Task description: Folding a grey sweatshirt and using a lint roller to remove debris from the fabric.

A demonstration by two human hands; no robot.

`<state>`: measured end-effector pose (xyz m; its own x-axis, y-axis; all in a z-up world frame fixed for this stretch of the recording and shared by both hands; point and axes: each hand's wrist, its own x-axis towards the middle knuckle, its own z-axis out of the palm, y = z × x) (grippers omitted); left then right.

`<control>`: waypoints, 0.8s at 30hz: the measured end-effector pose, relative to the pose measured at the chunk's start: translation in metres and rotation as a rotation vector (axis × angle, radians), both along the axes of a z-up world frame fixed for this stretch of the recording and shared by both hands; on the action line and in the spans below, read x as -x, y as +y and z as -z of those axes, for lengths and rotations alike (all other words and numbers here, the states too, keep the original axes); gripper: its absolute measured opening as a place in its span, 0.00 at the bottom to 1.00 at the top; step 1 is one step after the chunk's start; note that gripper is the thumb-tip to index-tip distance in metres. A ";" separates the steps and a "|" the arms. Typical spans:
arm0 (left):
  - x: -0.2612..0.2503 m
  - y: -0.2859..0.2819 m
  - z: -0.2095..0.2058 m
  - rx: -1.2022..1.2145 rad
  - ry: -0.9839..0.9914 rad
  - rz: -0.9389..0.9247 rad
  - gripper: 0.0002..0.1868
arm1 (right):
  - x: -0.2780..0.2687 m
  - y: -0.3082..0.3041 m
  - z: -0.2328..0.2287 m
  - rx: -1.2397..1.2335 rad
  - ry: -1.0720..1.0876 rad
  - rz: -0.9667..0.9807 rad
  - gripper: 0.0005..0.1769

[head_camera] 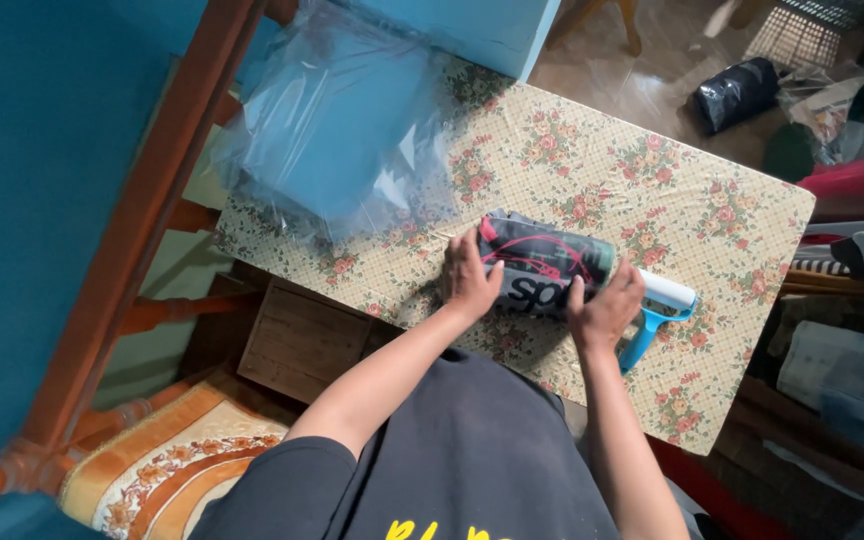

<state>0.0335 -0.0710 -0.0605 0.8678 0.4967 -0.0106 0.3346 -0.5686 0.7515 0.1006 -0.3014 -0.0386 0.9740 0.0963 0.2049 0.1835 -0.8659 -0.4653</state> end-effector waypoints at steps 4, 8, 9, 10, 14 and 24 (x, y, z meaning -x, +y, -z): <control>-0.002 -0.018 -0.015 -0.531 -0.297 0.535 0.40 | 0.019 0.036 -0.015 0.219 -0.376 -0.370 0.43; -0.004 0.003 -0.008 -0.502 -0.086 0.636 0.37 | 0.018 0.034 -0.003 0.203 -0.020 -0.378 0.38; -0.011 0.006 -0.008 -0.450 -0.005 0.663 0.37 | 0.010 0.036 -0.001 0.189 0.019 -0.379 0.39; -0.004 0.002 -0.008 -0.380 0.091 0.694 0.36 | 0.016 0.030 0.000 0.182 0.079 -0.381 0.39; -0.009 0.003 0.006 -0.393 0.124 0.697 0.34 | 0.012 0.030 0.010 0.158 0.149 -0.342 0.40; 0.025 -0.004 -0.010 0.058 0.167 0.163 0.60 | 0.024 0.016 -0.019 -0.277 0.432 0.104 0.76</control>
<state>0.0090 -0.0746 -0.0502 0.9201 0.3450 -0.1851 0.3646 -0.5825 0.7265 0.0770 -0.2853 -0.0197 0.9770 -0.0065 -0.2134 -0.1561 -0.7032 -0.6936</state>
